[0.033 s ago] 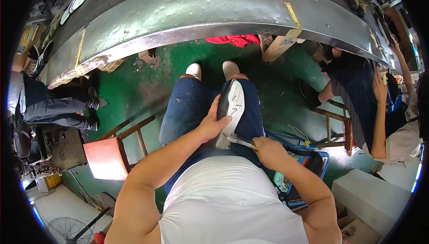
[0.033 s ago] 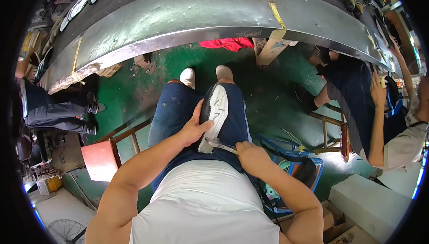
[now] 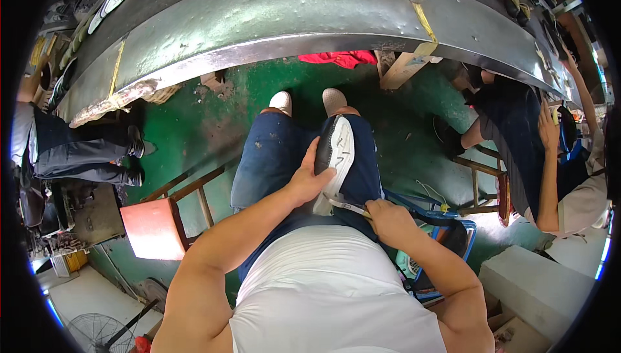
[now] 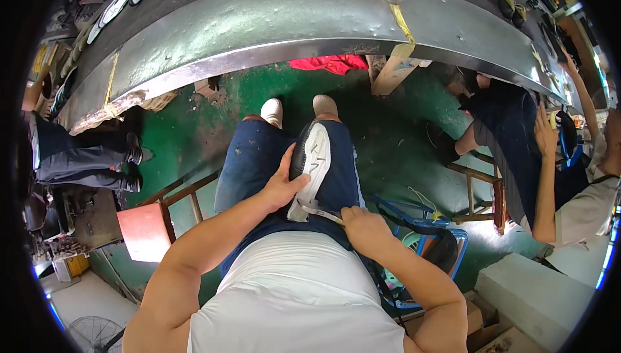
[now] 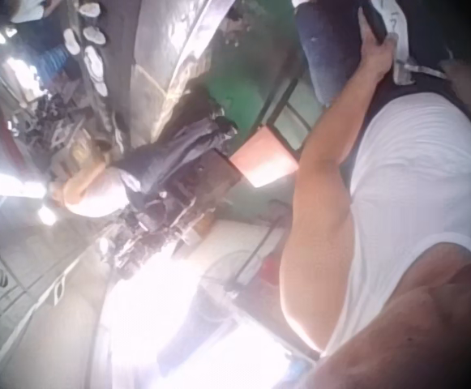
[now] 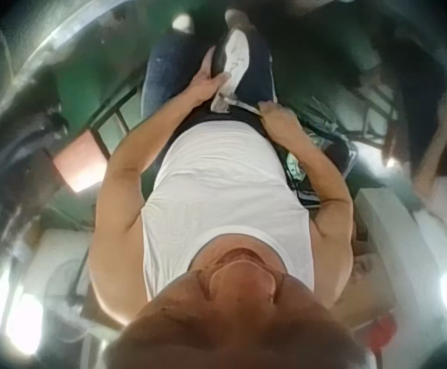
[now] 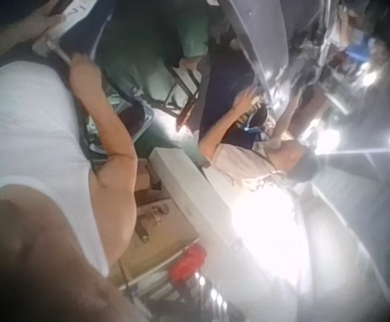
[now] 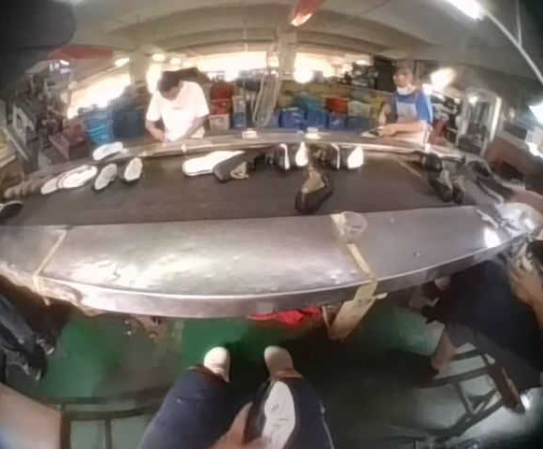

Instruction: Attaching and pulling the upper part of a shoe onto a last using a pincer tool and placing it on a conveyor belt.

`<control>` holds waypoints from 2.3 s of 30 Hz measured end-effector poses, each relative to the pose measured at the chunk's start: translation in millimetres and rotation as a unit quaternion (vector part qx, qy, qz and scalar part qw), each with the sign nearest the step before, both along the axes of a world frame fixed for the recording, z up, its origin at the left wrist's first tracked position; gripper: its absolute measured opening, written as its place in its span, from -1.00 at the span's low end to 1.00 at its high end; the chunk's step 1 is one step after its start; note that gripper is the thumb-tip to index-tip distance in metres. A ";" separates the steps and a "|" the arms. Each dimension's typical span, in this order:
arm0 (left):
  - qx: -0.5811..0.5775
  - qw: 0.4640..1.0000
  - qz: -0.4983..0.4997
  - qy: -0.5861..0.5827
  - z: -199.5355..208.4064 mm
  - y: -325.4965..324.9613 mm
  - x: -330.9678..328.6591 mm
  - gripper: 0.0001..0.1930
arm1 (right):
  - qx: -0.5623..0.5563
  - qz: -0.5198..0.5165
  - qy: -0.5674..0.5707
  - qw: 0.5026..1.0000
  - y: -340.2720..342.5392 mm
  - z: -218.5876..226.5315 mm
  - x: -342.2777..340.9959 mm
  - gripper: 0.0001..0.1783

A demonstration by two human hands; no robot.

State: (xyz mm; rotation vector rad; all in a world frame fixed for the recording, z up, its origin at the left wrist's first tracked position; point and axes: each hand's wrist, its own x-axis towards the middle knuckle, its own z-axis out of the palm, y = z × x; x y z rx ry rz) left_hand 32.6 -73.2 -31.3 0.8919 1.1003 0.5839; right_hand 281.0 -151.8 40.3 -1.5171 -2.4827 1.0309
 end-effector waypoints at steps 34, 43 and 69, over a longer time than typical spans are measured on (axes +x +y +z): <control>-0.081 0.885 0.124 -0.440 142.8 82.7 -53.8 -0.23 | -0.145 -0.164 -0.019 0.976 11.6 -9.3 6.5 -0.37; -0.039 0.894 0.182 -0.409 159.8 108.6 -24.3 -0.28 | -0.174 -0.221 0.008 0.960 -4.5 -11.1 13.0 -0.40; 0.075 0.978 0.102 -0.166 183.2 488.7 73.7 -0.50 | -0.173 -0.209 0.074 0.960 135.6 -22.8 17.7 -0.43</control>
